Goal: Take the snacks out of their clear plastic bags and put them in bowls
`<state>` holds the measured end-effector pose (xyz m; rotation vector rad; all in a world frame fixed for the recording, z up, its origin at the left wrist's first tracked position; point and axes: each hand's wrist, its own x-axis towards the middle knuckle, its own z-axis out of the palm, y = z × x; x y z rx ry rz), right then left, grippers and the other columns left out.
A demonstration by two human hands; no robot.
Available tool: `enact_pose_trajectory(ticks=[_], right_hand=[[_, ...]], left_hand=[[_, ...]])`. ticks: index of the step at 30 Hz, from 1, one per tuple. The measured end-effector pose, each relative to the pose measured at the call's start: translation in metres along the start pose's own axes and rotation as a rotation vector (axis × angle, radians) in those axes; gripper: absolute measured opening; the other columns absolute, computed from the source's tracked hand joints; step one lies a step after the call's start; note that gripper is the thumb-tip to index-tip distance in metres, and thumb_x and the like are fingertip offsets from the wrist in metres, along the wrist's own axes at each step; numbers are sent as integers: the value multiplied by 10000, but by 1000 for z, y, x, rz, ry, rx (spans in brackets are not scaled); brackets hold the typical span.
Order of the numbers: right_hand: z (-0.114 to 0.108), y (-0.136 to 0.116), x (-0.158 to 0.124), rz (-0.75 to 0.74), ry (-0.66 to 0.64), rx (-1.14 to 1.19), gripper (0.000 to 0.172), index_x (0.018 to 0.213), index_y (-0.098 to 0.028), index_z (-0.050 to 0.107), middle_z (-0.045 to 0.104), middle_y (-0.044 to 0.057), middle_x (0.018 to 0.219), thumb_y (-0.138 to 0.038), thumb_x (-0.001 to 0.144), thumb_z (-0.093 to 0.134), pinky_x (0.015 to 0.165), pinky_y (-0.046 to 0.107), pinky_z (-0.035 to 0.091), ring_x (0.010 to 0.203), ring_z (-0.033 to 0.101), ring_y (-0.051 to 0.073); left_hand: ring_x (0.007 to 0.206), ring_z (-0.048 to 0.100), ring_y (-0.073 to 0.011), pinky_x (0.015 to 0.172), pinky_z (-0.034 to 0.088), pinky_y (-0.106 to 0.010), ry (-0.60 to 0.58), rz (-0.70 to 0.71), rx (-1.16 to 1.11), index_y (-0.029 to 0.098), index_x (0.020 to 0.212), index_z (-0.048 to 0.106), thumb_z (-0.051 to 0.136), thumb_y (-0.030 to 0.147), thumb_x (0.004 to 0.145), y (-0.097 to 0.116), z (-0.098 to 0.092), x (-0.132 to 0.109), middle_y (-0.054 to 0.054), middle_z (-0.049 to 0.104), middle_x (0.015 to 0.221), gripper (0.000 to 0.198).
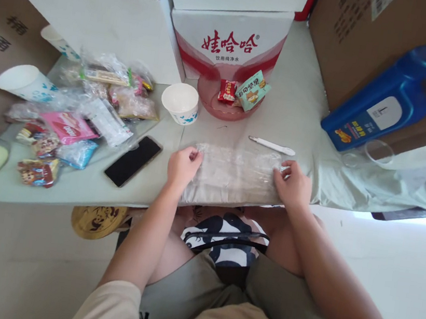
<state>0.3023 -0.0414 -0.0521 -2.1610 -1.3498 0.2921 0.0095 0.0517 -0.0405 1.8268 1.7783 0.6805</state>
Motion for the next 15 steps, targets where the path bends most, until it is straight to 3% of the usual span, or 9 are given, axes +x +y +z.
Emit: enact_pose_trajectory(ticks=[2, 5, 7, 11, 15], right_hand=[[4, 2, -3, -128, 64, -83, 334, 1125, -227, 634, 670, 118, 976, -365, 825, 583, 762, 440, 497, 866, 635, 306], [5, 4, -18, -286, 101, -153, 444, 1269, -227, 592, 594, 176, 1170, -282, 829, 576, 891, 560, 487, 1076, 586, 378], [-2, 6, -32, -347, 46, -174, 534, 1342, -256, 549, 555, 175, 1252, -224, 809, 578, 948, 623, 461, 1170, 545, 405], [-24, 6, -51, -458, -215, -182, 616, 1387, -290, 514, 502, 171, 1380, -258, 780, 619, 1023, 701, 409, 1356, 426, 458], [-26, -27, -33, -497, -362, 38, 635, 1387, -252, 512, 496, 173, 1460, -423, 802, 689, 1059, 564, 466, 1354, 493, 379]], left_hand=[[1025, 641, -279, 935, 483, -413, 71, 103, 59, 207, 964, 694, 688, 311, 828, 2, 5, 3, -121, 727, 1029, 171], [1209, 578, -309, 1068, 423, -467, 7, 200, 25, 211, 1117, 671, 733, 222, 782, 5, 9, 7, -147, 687, 1208, 340], [1116, 628, -251, 1063, 440, -428, -96, 202, -68, 213, 1139, 654, 684, 179, 810, 5, 11, 9, -110, 709, 1112, 332], [888, 668, -127, 930, 513, -288, -310, 177, -382, 225, 1188, 602, 621, 159, 833, 6, 9, 5, -11, 675, 940, 361], [669, 646, -76, 696, 525, -219, -498, 116, -618, 206, 1147, 590, 681, 195, 773, 12, 1, -1, 9, 632, 932, 385]])
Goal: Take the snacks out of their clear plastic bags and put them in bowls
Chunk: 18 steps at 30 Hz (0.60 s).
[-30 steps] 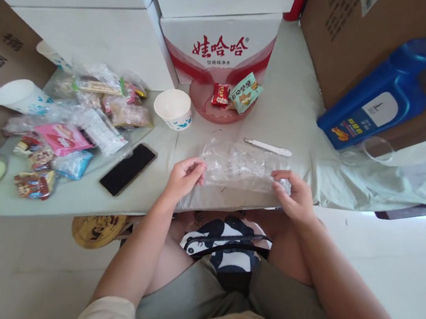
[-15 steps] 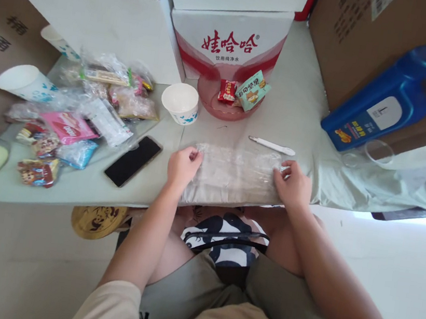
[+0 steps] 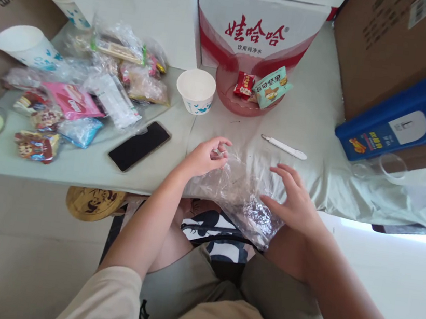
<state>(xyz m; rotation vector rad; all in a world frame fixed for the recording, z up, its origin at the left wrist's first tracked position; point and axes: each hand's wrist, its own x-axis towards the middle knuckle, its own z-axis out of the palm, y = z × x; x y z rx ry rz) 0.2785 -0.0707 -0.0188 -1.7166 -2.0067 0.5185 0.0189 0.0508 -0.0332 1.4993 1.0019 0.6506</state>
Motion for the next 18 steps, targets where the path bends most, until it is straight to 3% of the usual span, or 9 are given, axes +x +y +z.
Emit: enact_pose_trajectory(ticks=[2, 4, 6, 9, 11, 14, 18], right_hand=[[5, -12, 29, -7, -118, 160, 673, 1357, -234, 534, 615, 155, 1346, -424, 747, 745, 960, 477, 540, 1191, 625, 324], [16, -22, 55, 44, -329, 327, 411, 1133, -218, 642, 737, 80, 972, -390, 766, 712, 739, 375, 574, 838, 701, 235], [27, -28, 71, 114, -451, 527, 194, 872, -219, 639, 655, -3, 649, -402, 811, 651, 553, 298, 504, 567, 609, 159], [39, -31, 79, 244, -307, 814, 300, 785, -232, 552, 559, -56, 521, -515, 809, 652, 443, 253, 408, 435, 493, 114], [43, -31, 81, 346, -161, 911, 387, 813, -242, 516, 549, -71, 504, -586, 767, 686, 412, 239, 372, 404, 468, 104], [43, -31, 86, 429, -79, 956, 437, 853, -251, 502, 550, -81, 498, -625, 737, 697, 391, 227, 345, 389, 472, 103], [40, -24, 93, 375, 2, 1021, 398, 1037, -261, 558, 639, -67, 655, -523, 762, 677, 418, 227, 392, 423, 507, 90]], left_hand=[[603, 625, -72, 623, 514, -220, -52, -19, -121, 196, 1132, 588, 727, 224, 733, 7, -3, -3, 5, 637, 924, 423], [622, 643, -91, 617, 526, -235, -61, -46, -263, 201, 1179, 574, 776, 261, 696, 13, -10, -6, -20, 670, 964, 527], [754, 702, -137, 686, 559, -263, 24, -65, -406, 223, 1256, 550, 788, 343, 715, 19, -18, -7, -64, 702, 1074, 604], [1099, 706, -229, 850, 577, -328, 156, -63, -567, 229, 1259, 579, 687, 534, 824, 22, -24, -5, -121, 699, 1221, 542], [1180, 681, -267, 899, 570, -365, 77, -111, -615, 204, 1196, 623, 696, 580, 814, 18, -20, -1, -153, 710, 1214, 542], [938, 754, -244, 779, 576, -328, -82, -254, -542, 172, 1144, 643, 800, 465, 752, 10, -10, 5, -146, 764, 1040, 514], [535, 674, -153, 496, 450, -215, -85, -309, -358, 173, 1229, 594, 699, 404, 841, 5, -3, 10, -35, 733, 691, 464]])
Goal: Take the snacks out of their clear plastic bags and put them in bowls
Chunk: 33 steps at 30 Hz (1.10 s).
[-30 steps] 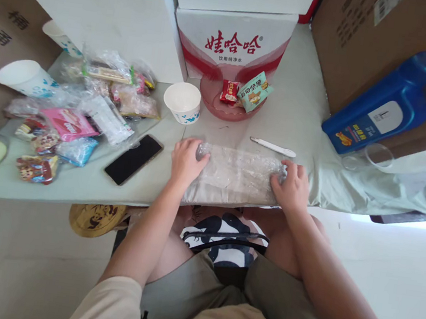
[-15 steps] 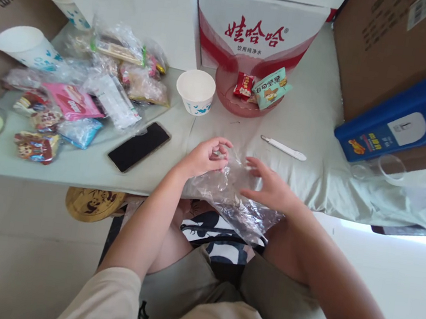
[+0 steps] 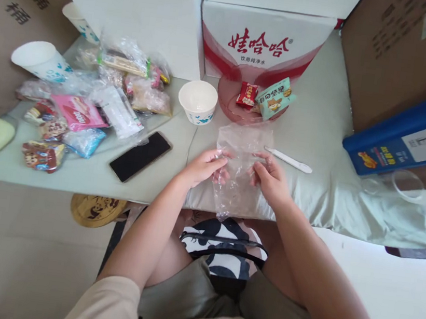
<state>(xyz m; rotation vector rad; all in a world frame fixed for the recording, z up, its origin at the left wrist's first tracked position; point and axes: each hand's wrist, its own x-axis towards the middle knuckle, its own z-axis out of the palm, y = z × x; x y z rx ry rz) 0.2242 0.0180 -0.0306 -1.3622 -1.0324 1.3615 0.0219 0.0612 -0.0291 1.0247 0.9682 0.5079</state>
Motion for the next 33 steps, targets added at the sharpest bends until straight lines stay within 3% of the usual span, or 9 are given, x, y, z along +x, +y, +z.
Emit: enact_pose_trajectory(ticks=[4, 10, 17, 20, 23, 25, 27, 29, 33], right_hand=[[-8, 3, 0, -88, 30, 54, 284, 990, -270, 616, 665, -30, 840, -417, 754, 669, 440, 245, 409, 457, 482, 68], [-14, 3, -6, -189, 88, 93, 226, 678, -240, 602, 647, 34, 943, -436, 777, 658, 472, 285, 417, 523, 458, 86], [-47, 14, 1, -504, 0, -440, 231, 617, -242, 710, 587, 57, 1333, -260, 809, 584, 912, 466, 534, 1008, 618, 232], [-62, 21, 5, -561, -66, -612, 247, 676, -244, 752, 563, 60, 1389, -173, 787, 543, 967, 485, 518, 1084, 603, 245], [-66, 21, 7, -575, 63, -588, 252, 759, -238, 750, 600, 72, 1333, -160, 820, 519, 1043, 499, 479, 1193, 590, 262], [-63, 19, 8, -557, 168, -488, 227, 969, -252, 736, 616, 80, 1314, -215, 863, 538, 1079, 496, 452, 1233, 586, 260], [-56, 17, 9, -510, 180, -405, 385, 1217, -257, 640, 608, 100, 1345, -313, 836, 643, 1081, 489, 447, 1254, 580, 271], [-47, 15, 10, -430, 94, -392, 582, 1295, -237, 569, 645, 110, 1283, -379, 756, 738, 1034, 469, 476, 1182, 616, 279], [-35, 10, 7, -273, -14, -429, 368, 1067, -220, 633, 681, 28, 881, -394, 754, 717, 821, 390, 532, 803, 645, 211]], left_hand=[[482, 644, -145, 465, 444, -209, -36, 45, 6, 194, 1246, 568, 728, 389, 797, 2, 2, 1, 3, 702, 630, 514], [494, 598, -117, 509, 493, -242, 159, 149, -205, 189, 802, 601, 746, 300, 750, 3, 12, 4, 24, 624, 599, 189], [625, 591, -112, 586, 475, -228, 240, 232, -75, 150, 622, 644, 639, 391, 776, 0, 5, 20, -40, 645, 670, 287], [617, 555, -98, 561, 425, -207, 295, 287, 98, 156, 704, 653, 736, 338, 687, -4, 1, 24, -9, 629, 680, 201], [690, 585, -94, 595, 436, -192, 236, 314, 140, 171, 799, 623, 739, 201, 606, -7, 0, 23, 11, 638, 796, 227], [795, 631, -108, 667, 485, -205, 157, 343, 118, 175, 800, 585, 696, 146, 591, -7, 1, 21, 6, 635, 897, 238], [872, 665, -128, 720, 519, -229, 66, 360, 83, 178, 795, 548, 672, 128, 600, -6, 2, 17, -2, 628, 969, 236], [888, 691, -139, 720, 530, -238, 18, 368, 12, 196, 861, 536, 681, 126, 617, -6, 2, 13, -2, 631, 1030, 293], [890, 725, -164, 722, 545, -260, 20, 307, -157, 293, 1190, 502, 767, 191, 644, -5, 1, 9, -11, 681, 1109, 616]])
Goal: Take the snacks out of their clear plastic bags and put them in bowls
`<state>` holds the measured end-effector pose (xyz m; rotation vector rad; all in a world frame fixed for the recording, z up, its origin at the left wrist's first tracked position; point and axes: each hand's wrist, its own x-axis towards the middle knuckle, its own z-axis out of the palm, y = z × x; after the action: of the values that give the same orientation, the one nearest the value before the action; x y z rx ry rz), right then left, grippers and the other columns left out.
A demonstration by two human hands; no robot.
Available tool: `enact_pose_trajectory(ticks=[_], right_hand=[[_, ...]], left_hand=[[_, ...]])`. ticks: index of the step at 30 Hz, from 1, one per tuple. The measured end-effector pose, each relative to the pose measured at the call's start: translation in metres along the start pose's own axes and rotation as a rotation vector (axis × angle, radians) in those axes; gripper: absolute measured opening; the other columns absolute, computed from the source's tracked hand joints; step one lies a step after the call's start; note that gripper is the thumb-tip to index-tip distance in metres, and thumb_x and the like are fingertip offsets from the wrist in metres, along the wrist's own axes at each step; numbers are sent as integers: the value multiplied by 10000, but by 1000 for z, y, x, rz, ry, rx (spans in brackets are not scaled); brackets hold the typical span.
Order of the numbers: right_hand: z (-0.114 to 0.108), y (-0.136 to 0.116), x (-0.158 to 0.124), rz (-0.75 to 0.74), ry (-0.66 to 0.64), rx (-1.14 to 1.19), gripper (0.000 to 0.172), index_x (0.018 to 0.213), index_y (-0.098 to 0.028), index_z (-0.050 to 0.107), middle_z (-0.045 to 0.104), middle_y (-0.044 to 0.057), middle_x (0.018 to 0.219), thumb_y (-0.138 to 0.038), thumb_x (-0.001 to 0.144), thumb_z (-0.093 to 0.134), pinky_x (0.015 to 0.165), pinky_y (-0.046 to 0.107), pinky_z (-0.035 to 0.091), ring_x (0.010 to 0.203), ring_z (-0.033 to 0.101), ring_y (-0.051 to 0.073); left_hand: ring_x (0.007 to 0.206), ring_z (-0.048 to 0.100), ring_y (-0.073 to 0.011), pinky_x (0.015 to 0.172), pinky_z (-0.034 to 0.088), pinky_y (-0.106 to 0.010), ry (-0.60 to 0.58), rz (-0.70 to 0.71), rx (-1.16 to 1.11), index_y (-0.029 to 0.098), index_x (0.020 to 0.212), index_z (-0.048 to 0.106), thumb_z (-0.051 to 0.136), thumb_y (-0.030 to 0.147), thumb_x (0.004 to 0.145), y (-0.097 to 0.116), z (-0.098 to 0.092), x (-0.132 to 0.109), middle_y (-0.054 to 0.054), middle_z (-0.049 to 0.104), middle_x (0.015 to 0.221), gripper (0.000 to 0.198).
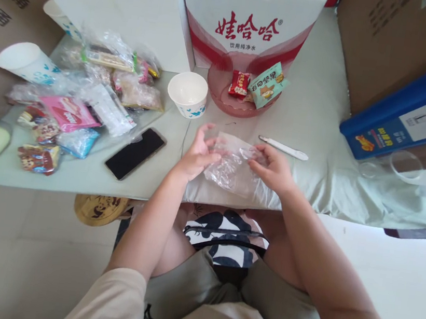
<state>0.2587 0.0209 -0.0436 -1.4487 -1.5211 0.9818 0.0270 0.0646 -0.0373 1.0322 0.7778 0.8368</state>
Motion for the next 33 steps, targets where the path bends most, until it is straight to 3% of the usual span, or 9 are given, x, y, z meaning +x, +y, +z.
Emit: enact_pose_trajectory(ticks=[5, 8, 11, 15, 20, 24, 28, 31, 33], right_hand=[[3, -7, -2, 22, 240, 437, 654, 1275, -319, 500, 660, 15, 1033, -469, 699, 771, 826, 360, 532, 890, 647, 190], [5, -9, -2, 170, 126, 621, 612, 1165, -295, 572, 684, 20, 999, -523, 647, 803, 802, 358, 541, 847, 660, 187], [7, -13, -4, 321, 5, 595, 423, 928, -230, 633, 667, -5, 752, -483, 642, 815, 658, 309, 518, 649, 617, 153], [5, -24, -10, 308, 94, 650, 329, 916, -253, 625, 557, -71, 549, -404, 671, 783, 464, 237, 375, 461, 474, 108], [-4, -29, -16, 181, 15, 767, 291, 709, -237, 589, 558, -16, 589, -516, 728, 671, 509, 279, 428, 518, 524, 140], [-2, -20, -14, 159, 110, 542, 320, 687, -229, 546, 549, -19, 605, -507, 745, 693, 550, 272, 415, 556, 496, 124], [7, -12, -10, 238, 243, 574, 470, 970, -271, 541, 553, -86, 652, -309, 599, 827, 595, 261, 420, 572, 491, 115], [10, -10, -10, 205, 329, 566, 327, 889, -248, 547, 561, -61, 700, -352, 666, 762, 673, 281, 439, 634, 518, 122], [11, -13, -12, 131, 384, 413, 224, 820, -235, 543, 616, -19, 809, -365, 739, 706, 761, 302, 452, 739, 564, 141]], left_hand=[[700, 701, -139, 632, 519, -226, 27, -178, 91, 160, 1036, 615, 793, 260, 671, 2, 5, 4, -27, 727, 832, 418], [723, 713, -129, 632, 528, -205, 83, -132, 59, 166, 1011, 617, 774, 271, 702, 4, 12, 7, -19, 740, 856, 361], [659, 702, -130, 598, 533, -211, 86, -134, 72, 186, 1096, 607, 750, 283, 730, 6, 18, 7, 14, 712, 743, 405], [507, 622, -117, 502, 510, -220, 85, -156, -29, 201, 1008, 618, 720, 313, 724, 9, 19, 4, 62, 601, 586, 322], [517, 586, -105, 491, 500, -230, 16, -124, -140, 171, 712, 580, 702, 407, 709, 13, 14, 2, 19, 587, 622, 266], [582, 564, -69, 554, 466, -192, 55, -3, 58, 169, 687, 525, 793, 392, 680, 7, 11, 1, 19, 610, 687, 348], [709, 610, -84, 690, 507, -223, 226, 120, 162, 215, 915, 537, 870, 262, 577, -6, 4, -2, 43, 632, 836, 476], [878, 631, -123, 814, 511, -260, 513, 260, 236, 244, 989, 527, 850, 268, 643, -9, 0, -3, 7, 638, 956, 474], [975, 623, -157, 884, 501, -286, 530, 260, 329, 236, 966, 549, 801, 320, 739, -9, 5, -2, -28, 647, 981, 350]])
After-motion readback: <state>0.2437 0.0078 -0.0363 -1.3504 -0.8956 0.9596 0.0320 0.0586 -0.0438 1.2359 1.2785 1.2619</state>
